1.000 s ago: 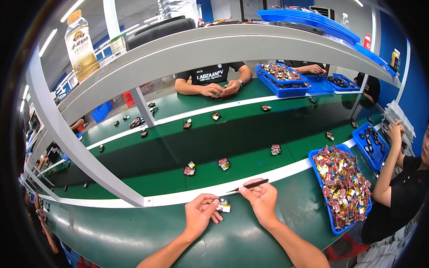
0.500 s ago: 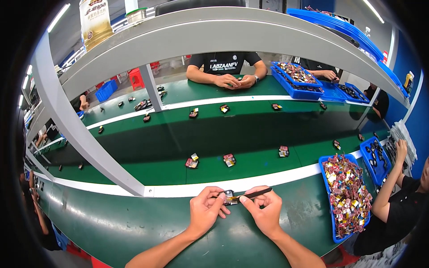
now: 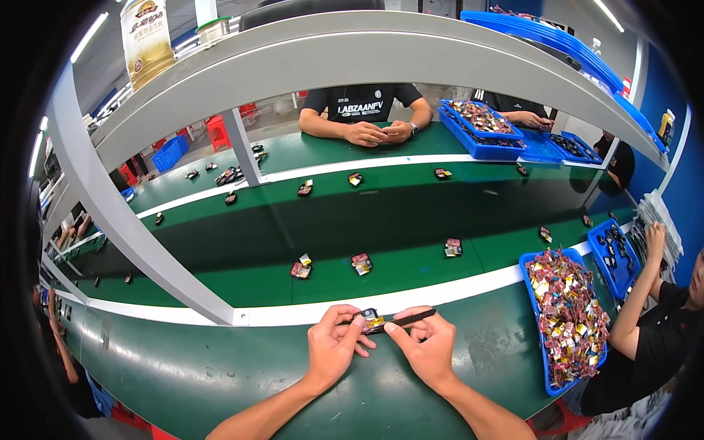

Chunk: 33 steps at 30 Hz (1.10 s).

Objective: Assemble small electronic components on a factory conveyor line.

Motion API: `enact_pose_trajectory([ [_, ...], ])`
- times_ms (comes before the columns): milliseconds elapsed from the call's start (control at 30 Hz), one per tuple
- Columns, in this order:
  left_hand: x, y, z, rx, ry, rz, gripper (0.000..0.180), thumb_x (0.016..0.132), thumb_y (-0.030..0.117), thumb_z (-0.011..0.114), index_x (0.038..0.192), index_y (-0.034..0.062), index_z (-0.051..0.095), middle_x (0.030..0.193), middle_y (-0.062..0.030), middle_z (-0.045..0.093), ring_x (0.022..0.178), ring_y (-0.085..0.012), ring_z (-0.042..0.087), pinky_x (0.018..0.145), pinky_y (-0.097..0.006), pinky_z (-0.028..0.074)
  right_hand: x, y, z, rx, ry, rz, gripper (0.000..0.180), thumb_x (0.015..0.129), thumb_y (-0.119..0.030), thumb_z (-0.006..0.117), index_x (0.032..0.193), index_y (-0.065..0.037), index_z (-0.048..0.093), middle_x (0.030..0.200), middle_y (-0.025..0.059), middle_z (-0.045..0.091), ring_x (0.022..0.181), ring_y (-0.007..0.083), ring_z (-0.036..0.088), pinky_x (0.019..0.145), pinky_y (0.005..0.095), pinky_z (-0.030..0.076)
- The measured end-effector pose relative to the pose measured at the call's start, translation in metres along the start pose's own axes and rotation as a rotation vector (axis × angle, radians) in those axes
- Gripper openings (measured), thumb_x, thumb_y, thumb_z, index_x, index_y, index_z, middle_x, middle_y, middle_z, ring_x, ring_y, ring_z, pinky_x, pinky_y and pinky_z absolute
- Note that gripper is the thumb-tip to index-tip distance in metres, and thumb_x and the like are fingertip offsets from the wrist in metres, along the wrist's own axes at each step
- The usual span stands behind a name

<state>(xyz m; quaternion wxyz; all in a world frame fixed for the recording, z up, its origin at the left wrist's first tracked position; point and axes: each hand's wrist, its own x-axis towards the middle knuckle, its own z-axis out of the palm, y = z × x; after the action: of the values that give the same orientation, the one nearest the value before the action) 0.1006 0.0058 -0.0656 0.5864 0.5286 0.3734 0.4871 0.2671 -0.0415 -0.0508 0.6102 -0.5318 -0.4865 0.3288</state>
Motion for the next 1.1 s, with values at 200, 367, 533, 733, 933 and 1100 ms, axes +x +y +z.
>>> enact_pose_trajectory([
  [200, -0.001, 0.001, 0.000, 0.001, -0.009, 0.024, 0.017, 0.099, 0.004, 0.059, 0.112, -0.0064, 0.058, 0.103, -0.0166, 0.068, 0.071, -0.0197, 0.073, 0.051, -0.027, 0.059, 0.002, 0.007, 0.001, 0.146, 0.030, 0.072, 0.018, 0.086, 0.003, 0.077, 0.098, 0.004, 0.064, 0.081, 0.0051, 0.070, 0.058, -0.0024, 0.050, 0.048, 0.0156, 0.035],
  [367, 0.000, 0.002, -0.001, 0.002, -0.001, 0.034, 0.017, 0.100, 0.004, 0.059, 0.113, -0.0069, 0.057, 0.103, -0.0165, 0.067, 0.072, -0.0201, 0.074, 0.051, -0.028, 0.059, 0.003, 0.005, 0.003, 0.165, 0.041, 0.085, 0.018, 0.086, 0.004, 0.076, 0.099, 0.004, 0.064, 0.081, 0.0053, 0.070, 0.061, -0.0022, 0.053, 0.049, 0.0156, 0.036],
  [533, 0.001, 0.001, 0.000, -0.005, 0.002, 0.031, 0.017, 0.099, 0.003, 0.059, 0.112, -0.0074, 0.056, 0.103, -0.0173, 0.068, 0.072, -0.0202, 0.074, 0.051, -0.028, 0.060, 0.000, 0.006, 0.005, 0.146, 0.041, 0.059, 0.018, 0.086, 0.003, 0.077, 0.099, 0.004, 0.064, 0.082, 0.0055, 0.070, 0.061, -0.0031, 0.051, 0.049, 0.0153, 0.034],
  [733, 0.000, 0.001, -0.001, 0.027, -0.049, 0.043, 0.022, 0.100, 0.004, 0.058, 0.117, -0.0087, 0.052, 0.105, -0.0212, 0.065, 0.074, -0.0246, 0.074, 0.053, -0.029, 0.060, 0.001, 0.001, 0.002, 0.231, 0.025, 0.144, 0.017, 0.087, 0.006, 0.074, 0.100, 0.006, 0.063, 0.089, 0.0105, 0.072, 0.076, 0.0096, 0.069, 0.064, 0.0193, 0.053],
  [933, 0.000, -0.001, -0.002, 0.011, -0.050, 0.055, 0.022, 0.100, 0.003, 0.058, 0.118, -0.0083, 0.052, 0.107, -0.0220, 0.064, 0.074, -0.0258, 0.074, 0.053, -0.029, 0.060, 0.004, -0.003, -0.001, 0.291, 0.000, 0.289, 0.017, 0.087, 0.009, 0.071, 0.101, 0.007, 0.062, 0.094, 0.0153, 0.072, 0.088, 0.0210, 0.074, 0.080, 0.0270, 0.059],
  [1100, -0.001, -0.001, 0.000, -0.001, -0.072, 0.064, 0.022, 0.100, 0.003, 0.058, 0.118, -0.0079, 0.052, 0.106, -0.0216, 0.064, 0.074, -0.0257, 0.074, 0.053, -0.029, 0.060, 0.004, -0.006, -0.005, 0.337, -0.012, 0.326, 0.016, 0.087, 0.008, 0.071, 0.101, 0.007, 0.062, 0.094, 0.0164, 0.072, 0.089, 0.0222, 0.074, 0.081, 0.0277, 0.059],
])
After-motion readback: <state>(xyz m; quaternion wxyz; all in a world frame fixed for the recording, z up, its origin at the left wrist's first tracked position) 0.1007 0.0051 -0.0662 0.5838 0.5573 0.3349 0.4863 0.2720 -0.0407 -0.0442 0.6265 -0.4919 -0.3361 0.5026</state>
